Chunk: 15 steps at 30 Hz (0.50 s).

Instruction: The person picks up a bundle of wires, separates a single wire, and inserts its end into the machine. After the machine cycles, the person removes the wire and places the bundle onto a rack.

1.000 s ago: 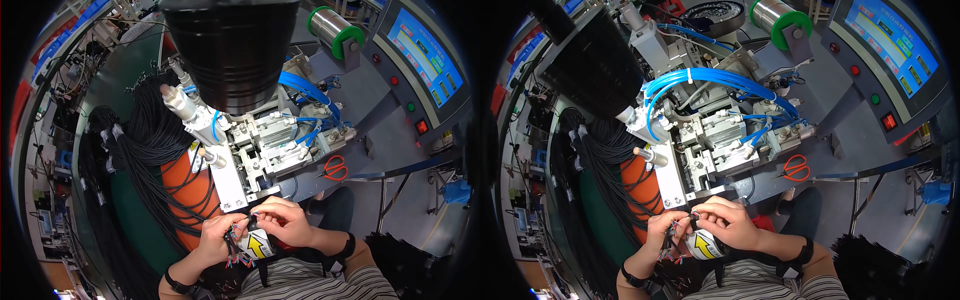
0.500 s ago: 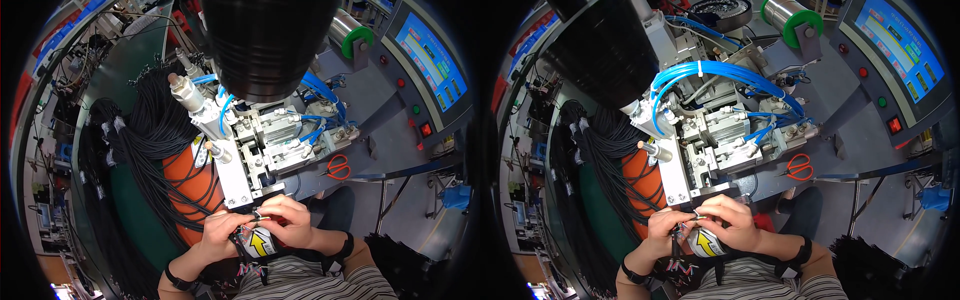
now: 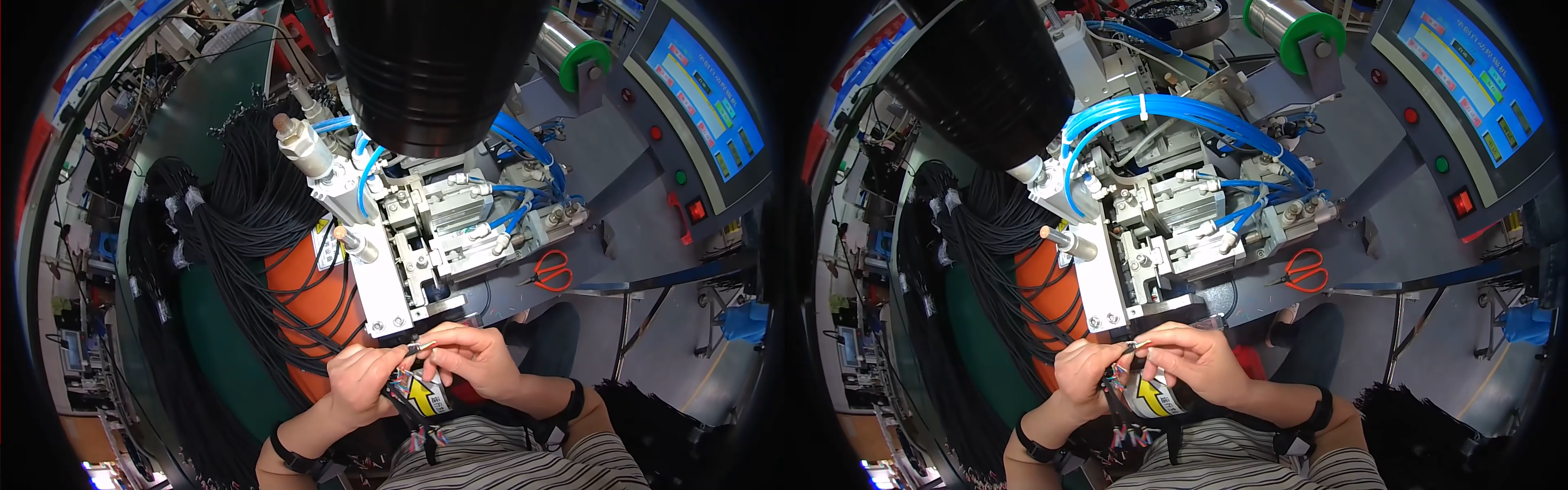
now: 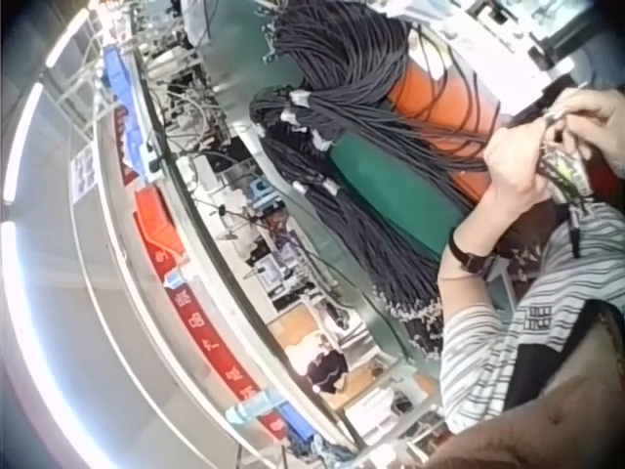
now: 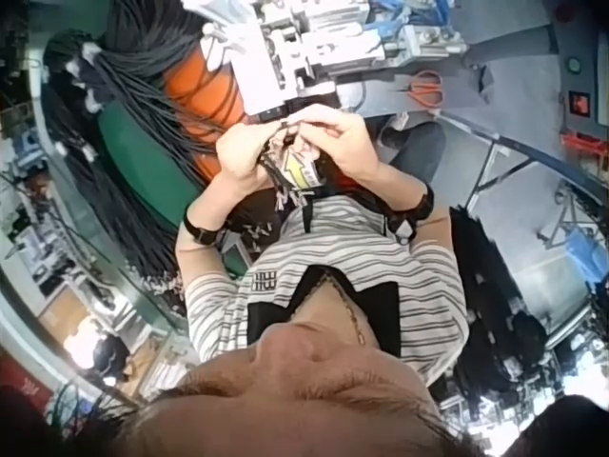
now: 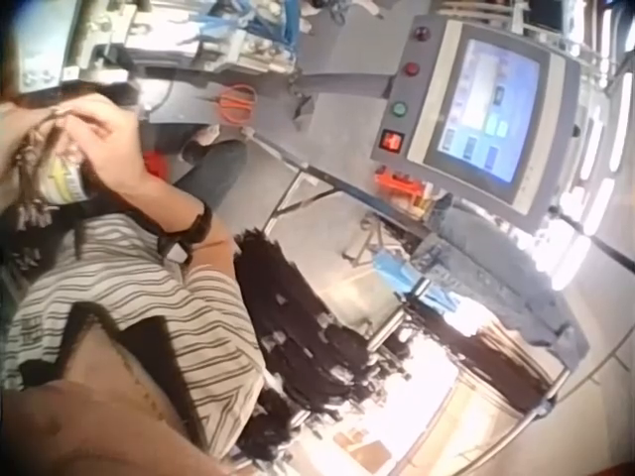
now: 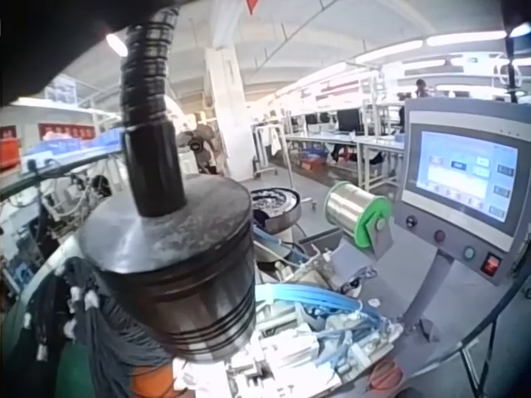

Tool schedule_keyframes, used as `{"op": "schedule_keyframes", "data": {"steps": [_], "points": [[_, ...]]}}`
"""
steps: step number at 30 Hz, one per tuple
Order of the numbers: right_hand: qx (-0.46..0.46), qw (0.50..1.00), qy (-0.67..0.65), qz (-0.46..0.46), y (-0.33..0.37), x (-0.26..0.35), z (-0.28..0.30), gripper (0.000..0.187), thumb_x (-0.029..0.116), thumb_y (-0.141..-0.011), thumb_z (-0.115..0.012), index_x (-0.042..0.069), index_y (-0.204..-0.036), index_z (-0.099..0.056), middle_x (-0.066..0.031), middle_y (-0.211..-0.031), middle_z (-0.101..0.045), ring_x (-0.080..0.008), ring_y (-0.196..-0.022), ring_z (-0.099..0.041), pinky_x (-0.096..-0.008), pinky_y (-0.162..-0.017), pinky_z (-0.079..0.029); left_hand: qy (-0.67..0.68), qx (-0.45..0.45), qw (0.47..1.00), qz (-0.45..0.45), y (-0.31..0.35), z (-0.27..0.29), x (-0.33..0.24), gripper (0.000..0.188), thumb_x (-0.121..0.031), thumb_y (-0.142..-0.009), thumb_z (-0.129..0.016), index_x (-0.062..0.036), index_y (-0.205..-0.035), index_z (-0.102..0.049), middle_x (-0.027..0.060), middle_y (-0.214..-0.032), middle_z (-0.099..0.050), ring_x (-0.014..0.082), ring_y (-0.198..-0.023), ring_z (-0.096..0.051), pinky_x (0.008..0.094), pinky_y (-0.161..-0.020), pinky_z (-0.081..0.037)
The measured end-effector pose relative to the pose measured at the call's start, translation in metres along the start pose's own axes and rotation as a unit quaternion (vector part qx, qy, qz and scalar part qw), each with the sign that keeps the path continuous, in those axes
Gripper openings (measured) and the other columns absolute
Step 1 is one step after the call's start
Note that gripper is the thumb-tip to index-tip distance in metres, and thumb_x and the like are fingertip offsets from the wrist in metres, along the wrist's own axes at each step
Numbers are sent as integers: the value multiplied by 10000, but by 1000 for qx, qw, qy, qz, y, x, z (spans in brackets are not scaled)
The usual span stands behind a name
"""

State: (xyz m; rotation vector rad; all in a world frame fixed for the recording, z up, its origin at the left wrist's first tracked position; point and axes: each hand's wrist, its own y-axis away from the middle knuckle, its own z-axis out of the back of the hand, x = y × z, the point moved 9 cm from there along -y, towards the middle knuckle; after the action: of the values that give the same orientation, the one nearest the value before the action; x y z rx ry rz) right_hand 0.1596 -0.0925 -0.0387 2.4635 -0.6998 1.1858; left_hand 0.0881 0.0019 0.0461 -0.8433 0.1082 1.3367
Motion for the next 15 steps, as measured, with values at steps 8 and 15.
{"op": "schedule_keyframes", "data": {"steps": [8, 15], "points": [[42, 997, 34, -46, -6, -2, 10, 189, 14, -964, -580, -67, -1124, -640, -101, -1023, -659, -112, -756, -672, -186, -553, -483, 69, 13, 997, 32, 2, -9, 14, 301, -93, -771, -743, 2, -1042, -650, 73, -791, -678, 208, -614, -634, 319, -522, -416], [62, 975, -97, -192, -4, -26, 10, 157, 28, -947, -616, -56, -1071, -662, -70, -937, -672, -91, -699, -658, -179, -531, -481, -76, 1, 996, -54, 7, -5, -10, 277, -48, -772, -746, 12, -1026, -653, 74, -797, -674, 194, -594, -608, 310, -504, -392]]}}
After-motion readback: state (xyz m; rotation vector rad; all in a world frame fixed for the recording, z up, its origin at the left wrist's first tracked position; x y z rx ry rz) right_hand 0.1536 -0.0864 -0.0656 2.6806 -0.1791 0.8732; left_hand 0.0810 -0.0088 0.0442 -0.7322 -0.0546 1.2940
